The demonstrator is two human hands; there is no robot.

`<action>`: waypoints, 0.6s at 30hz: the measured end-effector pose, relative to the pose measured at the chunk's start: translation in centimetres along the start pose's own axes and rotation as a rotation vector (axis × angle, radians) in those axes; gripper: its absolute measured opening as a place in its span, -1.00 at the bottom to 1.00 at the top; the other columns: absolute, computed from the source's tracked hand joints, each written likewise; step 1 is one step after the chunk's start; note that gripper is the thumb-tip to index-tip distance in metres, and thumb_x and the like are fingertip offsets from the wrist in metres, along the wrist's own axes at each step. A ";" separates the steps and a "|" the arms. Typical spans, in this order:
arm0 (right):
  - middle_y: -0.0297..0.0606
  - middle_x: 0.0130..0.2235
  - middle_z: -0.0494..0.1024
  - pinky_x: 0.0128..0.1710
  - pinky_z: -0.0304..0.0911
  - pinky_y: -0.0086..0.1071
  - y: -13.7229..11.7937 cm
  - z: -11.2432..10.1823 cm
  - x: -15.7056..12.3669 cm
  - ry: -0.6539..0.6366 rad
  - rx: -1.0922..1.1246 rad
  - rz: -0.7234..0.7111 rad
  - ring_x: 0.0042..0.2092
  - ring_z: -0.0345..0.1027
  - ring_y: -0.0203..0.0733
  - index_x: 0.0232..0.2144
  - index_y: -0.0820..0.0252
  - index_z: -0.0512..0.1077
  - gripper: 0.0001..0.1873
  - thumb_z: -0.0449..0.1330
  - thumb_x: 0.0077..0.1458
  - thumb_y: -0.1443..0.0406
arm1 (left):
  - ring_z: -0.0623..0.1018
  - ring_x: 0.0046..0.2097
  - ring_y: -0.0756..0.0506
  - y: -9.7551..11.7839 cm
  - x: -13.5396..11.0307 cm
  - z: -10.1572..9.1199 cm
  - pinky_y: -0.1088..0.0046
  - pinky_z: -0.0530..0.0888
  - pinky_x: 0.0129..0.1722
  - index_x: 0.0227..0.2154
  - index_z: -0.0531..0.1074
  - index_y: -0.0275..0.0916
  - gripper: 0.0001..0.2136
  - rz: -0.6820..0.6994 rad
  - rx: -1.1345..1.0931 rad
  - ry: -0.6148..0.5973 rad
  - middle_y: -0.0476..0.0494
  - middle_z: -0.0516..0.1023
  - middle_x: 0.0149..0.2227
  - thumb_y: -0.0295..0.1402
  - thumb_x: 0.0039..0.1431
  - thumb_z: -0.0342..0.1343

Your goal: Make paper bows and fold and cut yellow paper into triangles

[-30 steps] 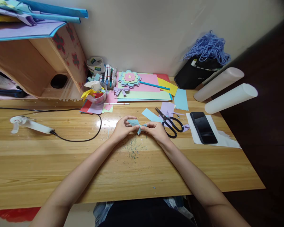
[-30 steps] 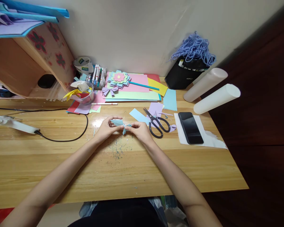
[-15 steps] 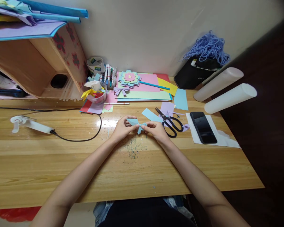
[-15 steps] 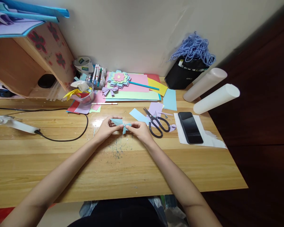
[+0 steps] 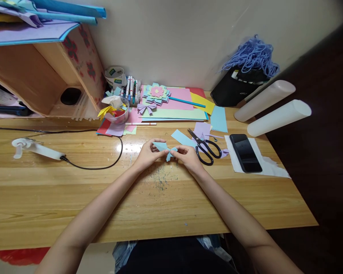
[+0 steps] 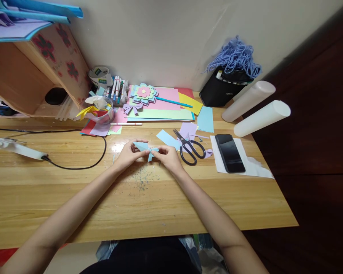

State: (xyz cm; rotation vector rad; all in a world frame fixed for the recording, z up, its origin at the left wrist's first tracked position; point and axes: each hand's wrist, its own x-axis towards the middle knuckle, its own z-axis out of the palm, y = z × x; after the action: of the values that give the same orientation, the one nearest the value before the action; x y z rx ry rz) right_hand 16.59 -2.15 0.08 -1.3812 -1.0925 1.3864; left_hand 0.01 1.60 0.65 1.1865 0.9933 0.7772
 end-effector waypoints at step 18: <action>-0.30 -0.54 0.51 -0.44 0.26 -0.39 -0.4 0.2 -0.1 0.005 0.006 -0.033 -0.48 0.37 -0.27 -0.54 0.23 0.43 -0.72 0.30 -0.17 0.12 | 0.50 -0.35 -0.01 0.1 0.0 -0.2 0.46 0.43 -0.28 -0.18 0.36 -0.31 -0.54 0.004 -0.024 -0.029 -0.09 0.52 -0.37 -0.25 -0.18 0.29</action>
State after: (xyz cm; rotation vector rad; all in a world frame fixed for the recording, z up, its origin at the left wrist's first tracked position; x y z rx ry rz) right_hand 16.43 -2.19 0.49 -1.3559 -1.1027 1.3602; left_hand -0.19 1.68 0.69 1.1763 0.9560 0.7713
